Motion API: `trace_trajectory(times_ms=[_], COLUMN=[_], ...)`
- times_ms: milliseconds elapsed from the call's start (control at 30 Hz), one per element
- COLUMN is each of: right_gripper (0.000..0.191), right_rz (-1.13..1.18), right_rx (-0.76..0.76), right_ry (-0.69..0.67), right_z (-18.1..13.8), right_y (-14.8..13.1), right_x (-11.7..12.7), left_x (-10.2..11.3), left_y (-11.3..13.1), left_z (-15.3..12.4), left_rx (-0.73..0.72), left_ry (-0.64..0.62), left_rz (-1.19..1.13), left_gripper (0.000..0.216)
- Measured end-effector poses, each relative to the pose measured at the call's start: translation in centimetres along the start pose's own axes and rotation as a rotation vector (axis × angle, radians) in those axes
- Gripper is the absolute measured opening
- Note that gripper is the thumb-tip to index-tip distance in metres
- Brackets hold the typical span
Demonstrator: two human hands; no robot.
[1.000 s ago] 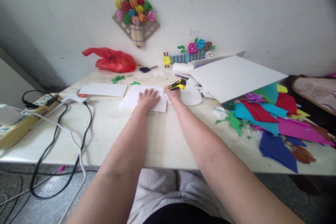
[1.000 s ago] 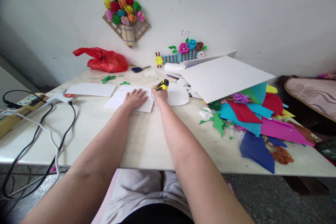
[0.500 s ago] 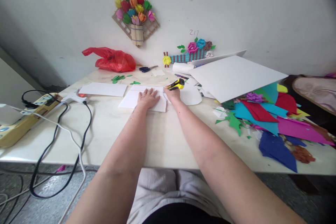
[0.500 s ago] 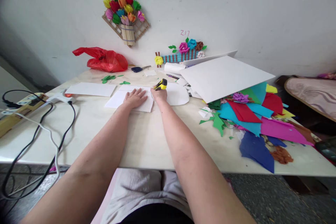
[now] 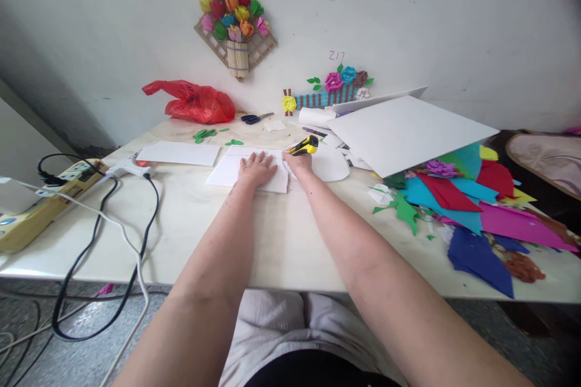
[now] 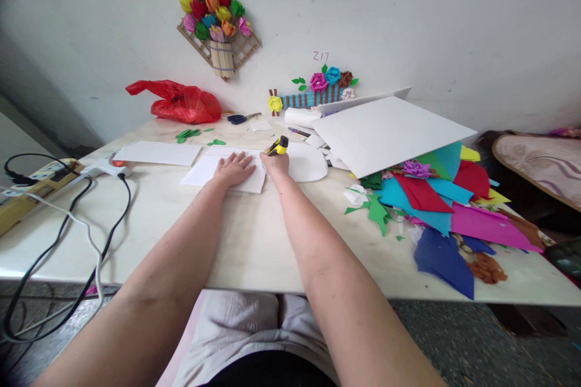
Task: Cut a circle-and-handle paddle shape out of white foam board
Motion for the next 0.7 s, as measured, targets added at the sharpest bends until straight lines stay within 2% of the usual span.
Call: trace_trajectory(times_ms=[233,700], right_gripper=[0.017,0.016], right_rz=[0.047,0.072], right_rx=[-0.021,-0.023], right_ry=[0.015,0.023], right_z=[0.6,0.6], right_y=[1.2,1.5], right_x=[-0.5,-0.5], left_x=[0.1,0.2], left_y=[-0.1,0.0], left_z=[-0.2,-0.3], left_rx=[0.0,-0.002], left_ry=[0.008,0.002], left_rz=[-0.006,-0.012], left_gripper=[0.064,0.065])
Point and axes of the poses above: each hand's wrist, its own z-axis towards the middle knuckle, its own x-axis out of the back of the hand, y = z × x, the point moved 3 cm from there along z, towards the middle knuckle, and after that the axes turned 8 degrees about x, right-handed, at the moved point
